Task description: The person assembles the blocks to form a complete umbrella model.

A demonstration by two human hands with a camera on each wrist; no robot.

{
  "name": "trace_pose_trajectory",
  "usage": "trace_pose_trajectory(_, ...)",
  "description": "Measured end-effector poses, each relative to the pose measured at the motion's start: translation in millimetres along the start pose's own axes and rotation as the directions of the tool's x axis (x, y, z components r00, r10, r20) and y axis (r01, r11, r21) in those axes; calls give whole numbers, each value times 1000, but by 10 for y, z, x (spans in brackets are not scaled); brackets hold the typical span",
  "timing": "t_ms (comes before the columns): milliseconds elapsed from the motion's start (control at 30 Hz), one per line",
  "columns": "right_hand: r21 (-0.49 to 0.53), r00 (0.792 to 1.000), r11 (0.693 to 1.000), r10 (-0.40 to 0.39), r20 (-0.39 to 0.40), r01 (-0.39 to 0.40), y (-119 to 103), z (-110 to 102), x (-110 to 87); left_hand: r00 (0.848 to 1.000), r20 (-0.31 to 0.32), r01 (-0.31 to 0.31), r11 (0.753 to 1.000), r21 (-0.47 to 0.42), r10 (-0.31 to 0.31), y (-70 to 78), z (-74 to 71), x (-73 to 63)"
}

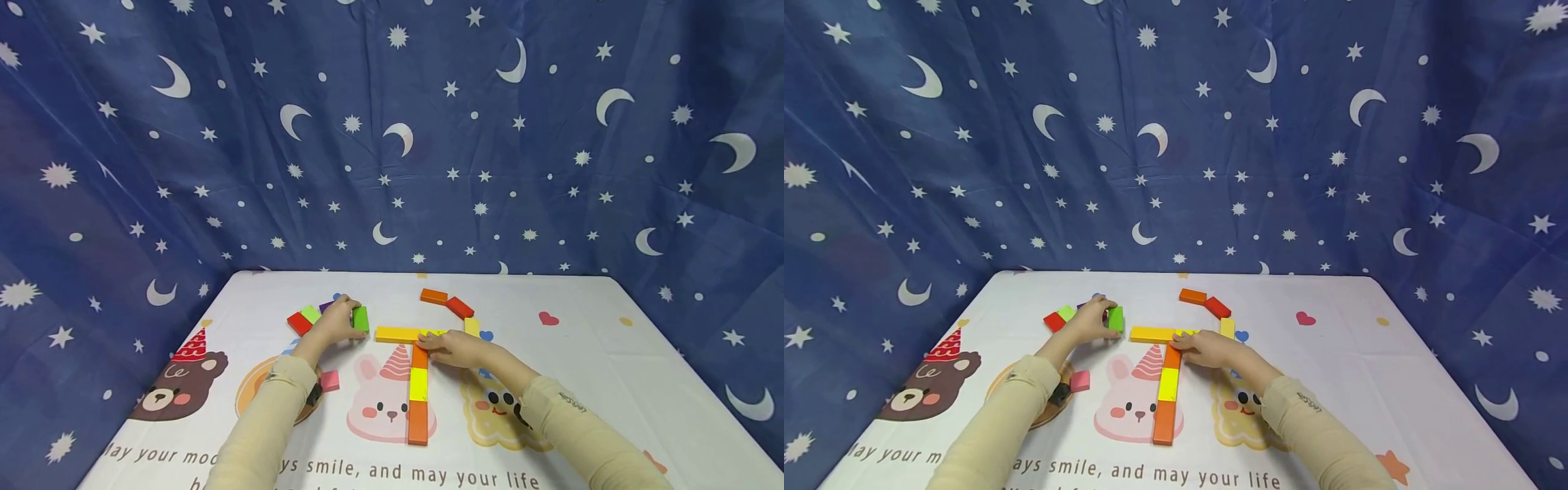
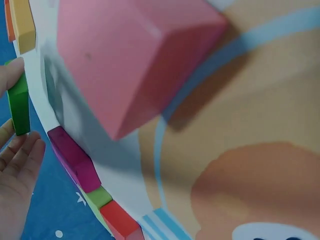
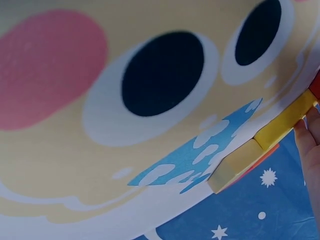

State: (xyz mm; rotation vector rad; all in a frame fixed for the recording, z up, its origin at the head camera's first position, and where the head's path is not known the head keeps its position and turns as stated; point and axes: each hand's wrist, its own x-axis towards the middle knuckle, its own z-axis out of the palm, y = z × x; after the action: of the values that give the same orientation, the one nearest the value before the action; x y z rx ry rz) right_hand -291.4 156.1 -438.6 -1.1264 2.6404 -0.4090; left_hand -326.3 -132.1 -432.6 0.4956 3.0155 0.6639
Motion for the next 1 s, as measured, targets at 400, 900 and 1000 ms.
trace_pose_trajectory(400,4,1000,1000,16,3,-16,-12,-22,21,999,35,-25,999,31,24,107,24,12)
trace_pose_trajectory(900,5,1000,1000,9,0,-9,-3,13,29,999,37,-7,999,42,6,123,70,26)
trace_pose_trajectory(1000,0,1000,1000,14,1,-14,-1,20,33,999,47,-14,999,48,12,109,86,41)
